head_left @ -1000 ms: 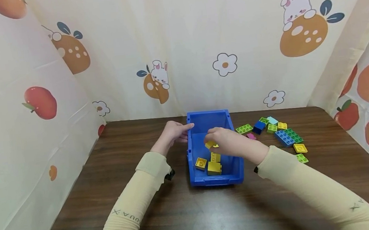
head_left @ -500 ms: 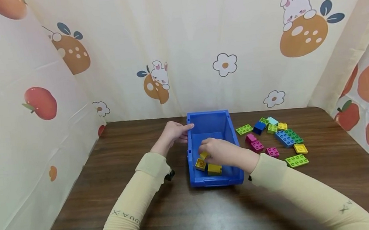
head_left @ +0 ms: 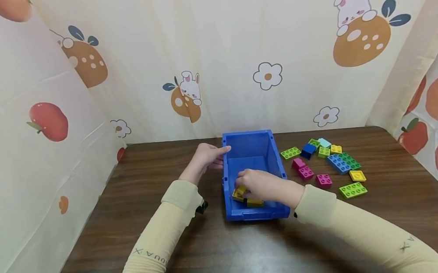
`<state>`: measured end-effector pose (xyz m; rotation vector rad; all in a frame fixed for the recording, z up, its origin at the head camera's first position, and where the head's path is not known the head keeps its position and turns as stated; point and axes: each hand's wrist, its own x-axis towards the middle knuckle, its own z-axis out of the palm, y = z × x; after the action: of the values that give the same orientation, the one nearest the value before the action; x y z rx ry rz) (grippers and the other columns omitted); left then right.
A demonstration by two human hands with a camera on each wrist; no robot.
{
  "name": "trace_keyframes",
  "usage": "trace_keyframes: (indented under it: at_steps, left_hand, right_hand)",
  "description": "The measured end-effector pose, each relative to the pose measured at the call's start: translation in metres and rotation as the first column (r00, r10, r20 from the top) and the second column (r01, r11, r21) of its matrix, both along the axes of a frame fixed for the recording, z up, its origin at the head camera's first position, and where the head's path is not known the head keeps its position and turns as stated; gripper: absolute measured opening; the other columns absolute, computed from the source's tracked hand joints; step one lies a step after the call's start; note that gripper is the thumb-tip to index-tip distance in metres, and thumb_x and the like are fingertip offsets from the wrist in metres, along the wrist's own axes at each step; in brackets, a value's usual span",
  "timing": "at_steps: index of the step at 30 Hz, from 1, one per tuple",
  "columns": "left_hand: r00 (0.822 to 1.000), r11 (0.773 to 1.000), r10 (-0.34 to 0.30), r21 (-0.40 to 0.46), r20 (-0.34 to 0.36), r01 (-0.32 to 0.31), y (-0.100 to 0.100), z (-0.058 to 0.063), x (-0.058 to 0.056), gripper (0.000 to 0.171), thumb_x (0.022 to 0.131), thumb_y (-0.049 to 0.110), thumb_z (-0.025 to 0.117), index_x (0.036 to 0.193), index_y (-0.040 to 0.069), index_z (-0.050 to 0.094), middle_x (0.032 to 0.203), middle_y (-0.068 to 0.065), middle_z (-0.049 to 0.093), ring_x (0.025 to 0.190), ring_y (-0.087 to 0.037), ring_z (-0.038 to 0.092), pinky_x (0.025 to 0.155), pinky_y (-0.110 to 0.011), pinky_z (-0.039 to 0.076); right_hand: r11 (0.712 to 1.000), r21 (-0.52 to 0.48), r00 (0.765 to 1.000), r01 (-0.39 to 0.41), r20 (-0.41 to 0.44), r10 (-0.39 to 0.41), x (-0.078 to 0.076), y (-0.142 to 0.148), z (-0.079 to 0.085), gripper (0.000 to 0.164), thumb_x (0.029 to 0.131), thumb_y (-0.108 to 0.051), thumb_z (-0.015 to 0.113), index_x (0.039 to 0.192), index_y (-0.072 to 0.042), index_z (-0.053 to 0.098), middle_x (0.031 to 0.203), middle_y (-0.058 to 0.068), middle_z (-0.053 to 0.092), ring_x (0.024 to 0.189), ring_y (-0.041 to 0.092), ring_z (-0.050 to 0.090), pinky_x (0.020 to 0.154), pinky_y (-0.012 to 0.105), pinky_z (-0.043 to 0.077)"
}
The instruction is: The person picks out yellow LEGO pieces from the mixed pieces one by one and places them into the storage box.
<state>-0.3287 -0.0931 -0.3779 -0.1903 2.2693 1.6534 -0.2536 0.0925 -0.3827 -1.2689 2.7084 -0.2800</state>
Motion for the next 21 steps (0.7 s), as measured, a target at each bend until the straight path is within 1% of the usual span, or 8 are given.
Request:
trace_keyframes:
  at_steps: [4, 8, 16, 21]
  left_hand:
    - [1.000, 1.000, 0.000, 0.005, -0.001, 0.000, 0.0001, 0.0002, -0.0004, 0.044, 0.081, 0.039, 0.073, 0.096, -0.002, 0.067, 0.088, -0.016, 0.070, 0.070, -0.022, 0.071, 0.084, -0.043, 0.056]
    - [1.000, 1.000, 0.000, 0.008, 0.000, 0.000, 0.0001, 0.0002, -0.0006, 0.045, 0.081, 0.039, 0.073, 0.097, -0.002, 0.067, 0.088, -0.016, 0.070, 0.070, -0.022, 0.071, 0.085, -0.043, 0.055]
    - [1.000, 1.000, 0.000, 0.000, -0.004, 0.000, 0.0007, 0.0014, 0.0002, 0.044, 0.081, 0.039, 0.073, 0.096, -0.001, 0.067, 0.088, -0.016, 0.070, 0.070, -0.022, 0.071, 0.084, -0.042, 0.056]
    - [1.000, 1.000, 0.003, 0.001, 0.000, -0.003, 0.0010, 0.0013, -0.0005, 0.044, 0.081, 0.039, 0.073, 0.096, -0.001, 0.067, 0.088, -0.016, 0.070, 0.070, -0.022, 0.071, 0.083, -0.042, 0.056]
  right_hand:
    - [1.000, 0.016, 1.000, -0.003, -0.002, 0.003, -0.0001, -0.0010, -0.0039, 0.024, 0.084, -0.018, 0.072, 0.107, -0.010, 0.070, 0.101, 0.005, 0.068, 0.092, 0.016, 0.066, 0.081, 0.031, 0.057]
    - [0.999, 0.035, 1.000, -0.003, 0.006, 0.002, 0.0008, -0.0022, -0.0060, 0.025, 0.085, -0.018, 0.071, 0.108, -0.010, 0.069, 0.103, 0.005, 0.067, 0.093, 0.015, 0.065, 0.081, 0.032, 0.057]
    - [0.998, 0.057, 1.000, -0.005, -0.003, 0.005, 0.0024, -0.0036, -0.0057, 0.026, 0.085, -0.021, 0.071, 0.109, -0.011, 0.069, 0.105, 0.005, 0.068, 0.096, 0.017, 0.066, 0.082, 0.034, 0.057]
    - [0.997, 0.072, 1.000, 0.005, 0.006, -0.005, 0.0033, -0.0033, -0.0045, 0.027, 0.086, -0.023, 0.071, 0.111, -0.012, 0.069, 0.107, 0.006, 0.067, 0.098, 0.017, 0.065, 0.084, 0.035, 0.056]
